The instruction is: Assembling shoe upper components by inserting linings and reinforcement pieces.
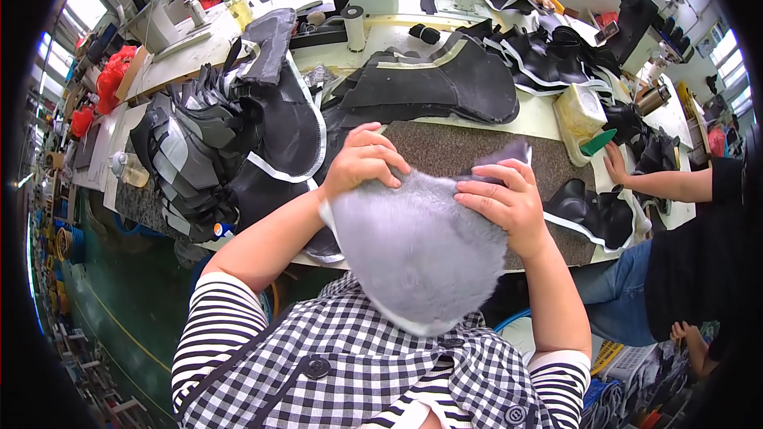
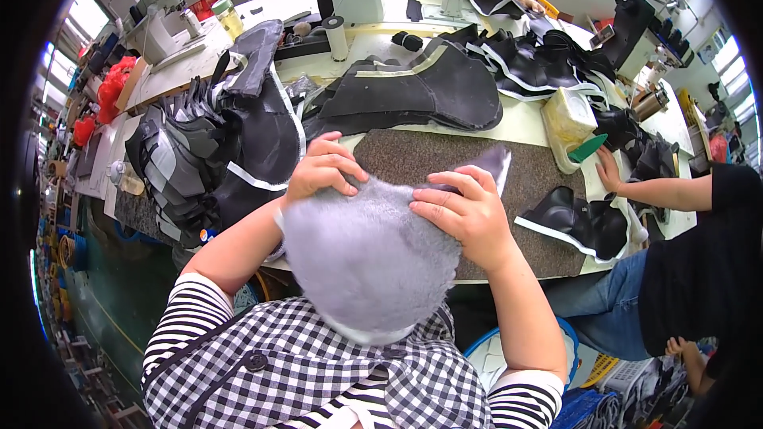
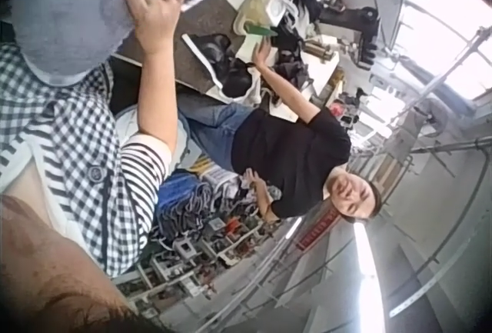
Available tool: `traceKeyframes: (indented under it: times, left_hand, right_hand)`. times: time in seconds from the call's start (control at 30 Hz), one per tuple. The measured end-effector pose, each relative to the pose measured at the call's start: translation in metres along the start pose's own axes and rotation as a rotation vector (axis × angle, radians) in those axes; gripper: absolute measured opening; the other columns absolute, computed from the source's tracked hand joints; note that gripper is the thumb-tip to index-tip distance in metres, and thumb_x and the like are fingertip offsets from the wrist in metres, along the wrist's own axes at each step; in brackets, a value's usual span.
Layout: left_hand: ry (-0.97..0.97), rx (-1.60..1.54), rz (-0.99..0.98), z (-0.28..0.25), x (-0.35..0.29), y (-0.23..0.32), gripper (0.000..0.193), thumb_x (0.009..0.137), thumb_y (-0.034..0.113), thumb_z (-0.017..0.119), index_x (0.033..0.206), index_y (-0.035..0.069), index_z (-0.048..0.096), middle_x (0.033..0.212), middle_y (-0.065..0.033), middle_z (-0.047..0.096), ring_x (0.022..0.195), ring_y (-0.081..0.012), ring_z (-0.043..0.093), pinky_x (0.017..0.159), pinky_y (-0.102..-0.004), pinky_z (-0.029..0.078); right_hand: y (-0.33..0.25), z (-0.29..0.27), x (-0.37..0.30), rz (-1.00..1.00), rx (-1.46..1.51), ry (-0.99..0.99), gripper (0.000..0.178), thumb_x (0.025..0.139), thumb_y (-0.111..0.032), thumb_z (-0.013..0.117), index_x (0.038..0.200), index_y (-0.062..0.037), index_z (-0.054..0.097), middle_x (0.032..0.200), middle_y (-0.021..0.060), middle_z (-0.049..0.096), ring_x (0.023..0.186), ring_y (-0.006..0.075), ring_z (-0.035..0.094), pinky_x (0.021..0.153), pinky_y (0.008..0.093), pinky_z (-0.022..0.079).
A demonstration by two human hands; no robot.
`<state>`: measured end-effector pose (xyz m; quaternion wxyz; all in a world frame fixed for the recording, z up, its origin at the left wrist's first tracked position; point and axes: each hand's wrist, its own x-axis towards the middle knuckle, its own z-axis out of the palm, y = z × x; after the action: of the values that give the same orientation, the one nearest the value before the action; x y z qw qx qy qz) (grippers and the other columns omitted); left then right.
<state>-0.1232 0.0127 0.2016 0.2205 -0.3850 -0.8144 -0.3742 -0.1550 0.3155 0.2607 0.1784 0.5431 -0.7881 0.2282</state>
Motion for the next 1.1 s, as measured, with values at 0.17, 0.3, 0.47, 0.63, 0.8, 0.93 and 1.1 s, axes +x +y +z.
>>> traceKeyframes:
  times: [0.17,0.3,0.47,0.63,0.8,0.93,1.1]
  left_hand:
    - [0.203,0.332,-0.156,0.049,-0.029,-0.017,0.005,0.066,0.015,0.065,0.068,0.019,0.065,0.126,-0.0055,0.058,0.117,-0.0274,0.05,0.105,-0.041,0.036]
    - [0.272,-0.008,-0.633,0.088,-0.066,0.007,0.023,0.08,-0.001,0.059,0.097,0.014,0.067,0.135,-0.0164,0.046,0.125,-0.033,0.047,0.102,-0.0419,0.041]
    - [0.775,-0.731,-1.324,0.091,-0.079,0.021,0.026,0.095,0.022,0.056,0.116,0.006,0.06,0.123,-0.0131,0.055,0.116,-0.0239,0.054,0.097,-0.0381,0.043]
    - [0.048,-0.511,-1.429,0.085,-0.059,0.002,0.049,0.09,0.046,0.062,0.11,0.001,0.064,0.096,-0.0113,0.068,0.092,-0.0192,0.063,0.081,-0.0317,0.048]
    - [-0.058,-0.266,-1.277,0.101,-0.058,0.005,0.033,0.083,0.013,0.069,0.114,0.002,0.065,0.105,-0.0108,0.07,0.096,-0.0174,0.065,0.086,-0.0319,0.049]
    - [0.104,-0.495,-1.293,0.103,-0.068,0.007,0.034,0.085,0.019,0.069,0.113,0.0,0.065,0.105,-0.0099,0.07,0.095,-0.0168,0.065,0.084,-0.0315,0.05]
    - [0.296,-0.417,-1.449,0.126,-0.075,-0.001,0.044,0.084,0.035,0.07,0.102,-0.005,0.068,0.096,-0.0157,0.071,0.09,-0.0229,0.068,0.081,-0.0339,0.051]
  right_hand:
    - [0.027,0.089,-0.045,0.246,-0.148,0.091,0.028,0.073,-0.014,0.06,0.096,-0.0264,0.072,0.118,-0.0039,0.061,0.107,0.0204,0.049,0.092,0.0358,0.036]
    - [0.002,0.163,-0.095,0.676,0.043,0.081,0.041,0.069,0.004,0.061,0.107,-0.0143,0.063,0.107,0.0117,0.049,0.104,0.0299,0.048,0.088,0.0381,0.041]
    - [-0.038,0.164,-0.099,1.213,0.386,0.194,0.04,0.075,0.013,0.059,0.11,-0.0007,0.046,0.097,0.009,0.049,0.085,0.0202,0.055,0.077,0.0308,0.046]
    - [-0.036,0.172,-0.102,1.621,1.421,0.592,0.026,0.092,-0.015,0.058,0.113,-0.0017,0.056,0.088,0.0007,0.059,0.078,0.0134,0.059,0.07,0.0258,0.049]
    - [-0.008,0.159,-0.061,1.752,1.796,0.299,0.052,0.086,-0.032,0.071,0.125,-0.0018,0.056,0.117,0.0142,0.064,0.106,0.0308,0.061,0.095,0.043,0.047]
    - [-0.004,0.163,-0.065,1.632,1.609,0.127,0.053,0.078,-0.021,0.078,0.123,-0.0018,0.058,0.114,0.0136,0.065,0.101,0.0297,0.063,0.092,0.0423,0.048]
    - [-0.014,0.197,-0.085,1.6,1.866,0.285,0.04,0.078,-0.015,0.066,0.115,0.0013,0.062,0.109,0.0135,0.067,0.097,0.029,0.064,0.09,0.0407,0.049]
